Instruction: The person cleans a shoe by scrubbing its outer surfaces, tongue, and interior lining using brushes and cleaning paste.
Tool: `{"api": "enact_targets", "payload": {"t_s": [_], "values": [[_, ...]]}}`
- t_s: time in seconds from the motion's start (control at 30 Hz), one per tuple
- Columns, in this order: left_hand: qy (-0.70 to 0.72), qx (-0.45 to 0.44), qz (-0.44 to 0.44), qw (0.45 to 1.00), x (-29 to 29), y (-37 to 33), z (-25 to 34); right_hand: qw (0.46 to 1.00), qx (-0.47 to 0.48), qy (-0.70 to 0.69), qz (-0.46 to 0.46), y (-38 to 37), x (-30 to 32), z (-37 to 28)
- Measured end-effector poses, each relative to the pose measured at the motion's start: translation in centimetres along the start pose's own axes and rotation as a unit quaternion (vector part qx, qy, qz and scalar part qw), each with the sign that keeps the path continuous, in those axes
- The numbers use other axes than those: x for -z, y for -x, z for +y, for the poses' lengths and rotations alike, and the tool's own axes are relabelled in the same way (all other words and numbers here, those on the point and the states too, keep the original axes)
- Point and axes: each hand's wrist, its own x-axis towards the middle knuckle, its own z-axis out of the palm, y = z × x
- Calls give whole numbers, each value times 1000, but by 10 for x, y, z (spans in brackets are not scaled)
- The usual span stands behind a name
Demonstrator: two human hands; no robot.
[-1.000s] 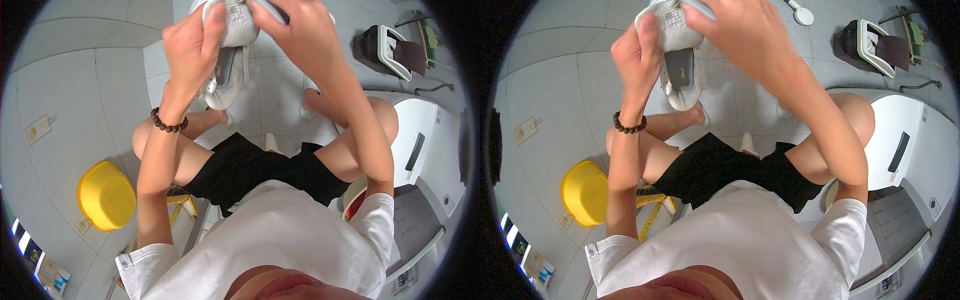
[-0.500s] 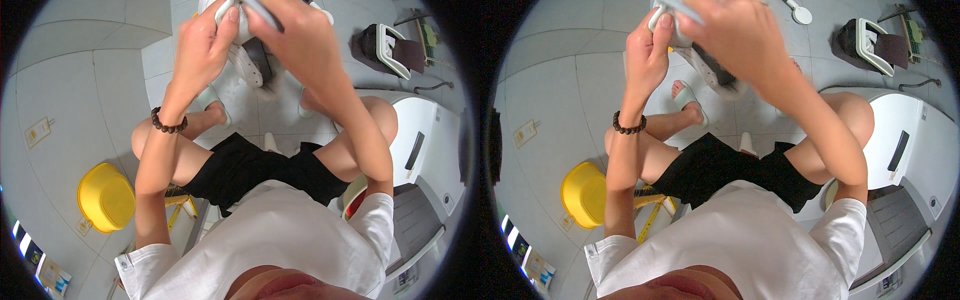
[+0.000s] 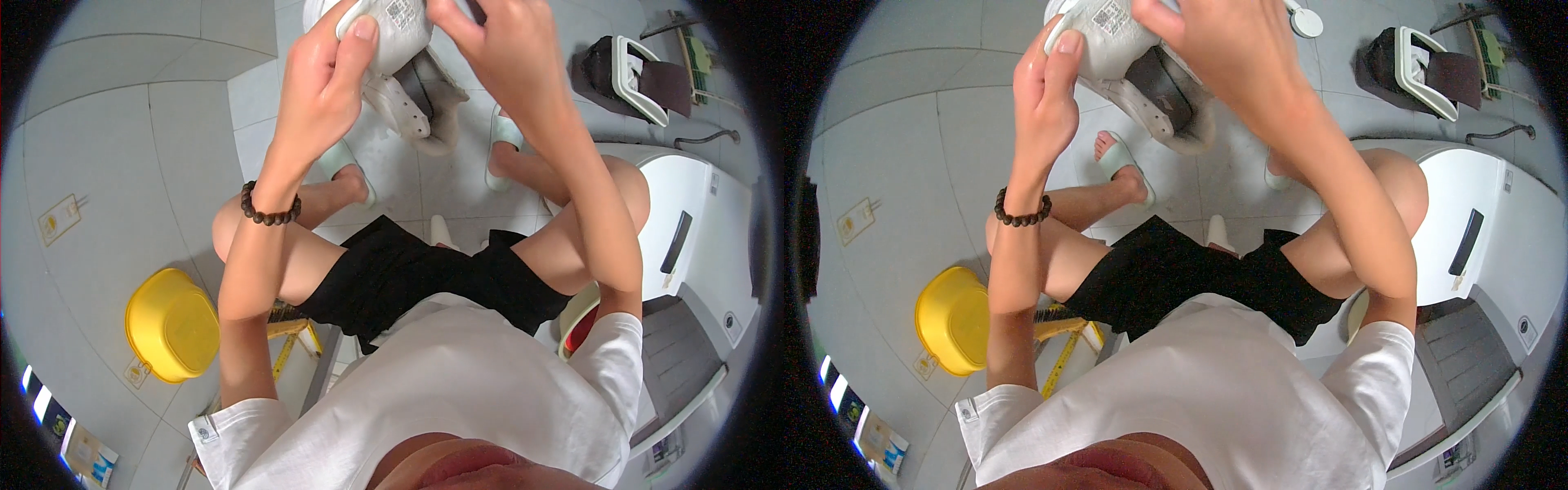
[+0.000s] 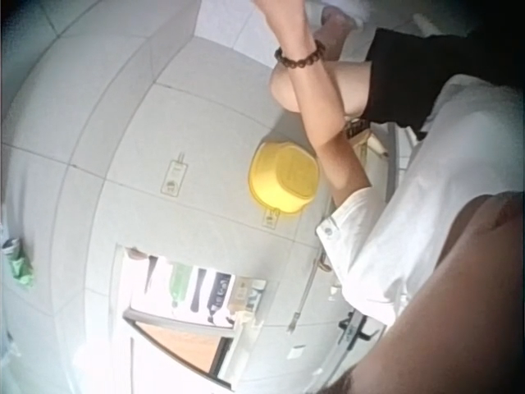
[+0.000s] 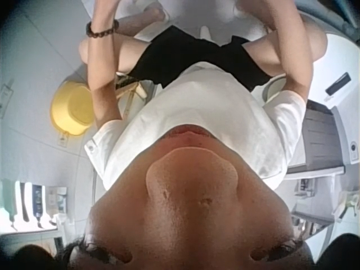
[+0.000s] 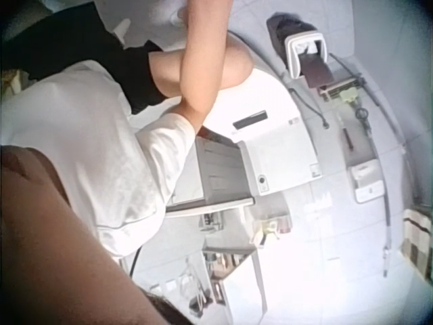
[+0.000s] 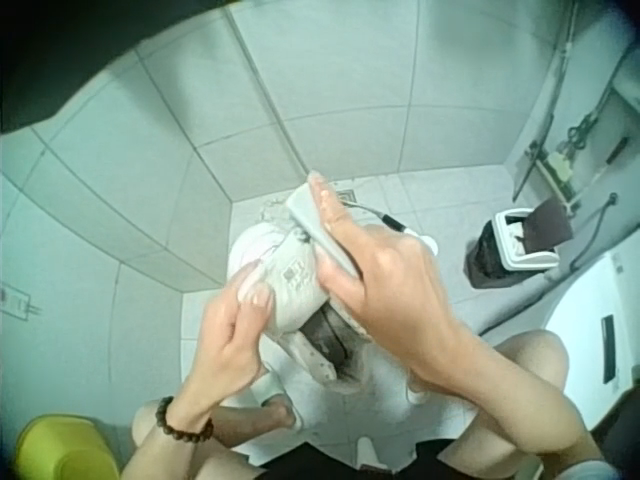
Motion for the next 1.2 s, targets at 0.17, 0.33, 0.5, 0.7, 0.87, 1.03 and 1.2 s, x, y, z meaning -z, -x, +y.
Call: {"api": "enact_targets", "payload": {"t_s": [0.17, 0.33, 0.5, 0.7, 0.87, 1.03, 1.2], "values": [[4, 29, -8, 1000, 4, 2, -4, 998, 20, -24, -61, 9, -2, -15], [-11, 16, -8, 1000, 2, -2, -1, 999, -30, 2, -37, 4, -1, -13], [-3, 20, 20, 1000, -3, 4, -2, 995, -21, 23, -92, 3, 5, -16], [5, 34, -18, 999, 2, -3, -6, 992, 35, -85, -89, 11, -7, -17], [62, 51, 8, 997, -8, -4, 5, 999, 31, 38, -5, -1, -4, 0], [48, 75, 17, 996, 5, 3, -6, 993, 63, -64, -75, 4, -1, -13], [107, 86, 29, 990, -3, -2, 10, 998, 39, -50, 16, -4, -4, -3]]}}
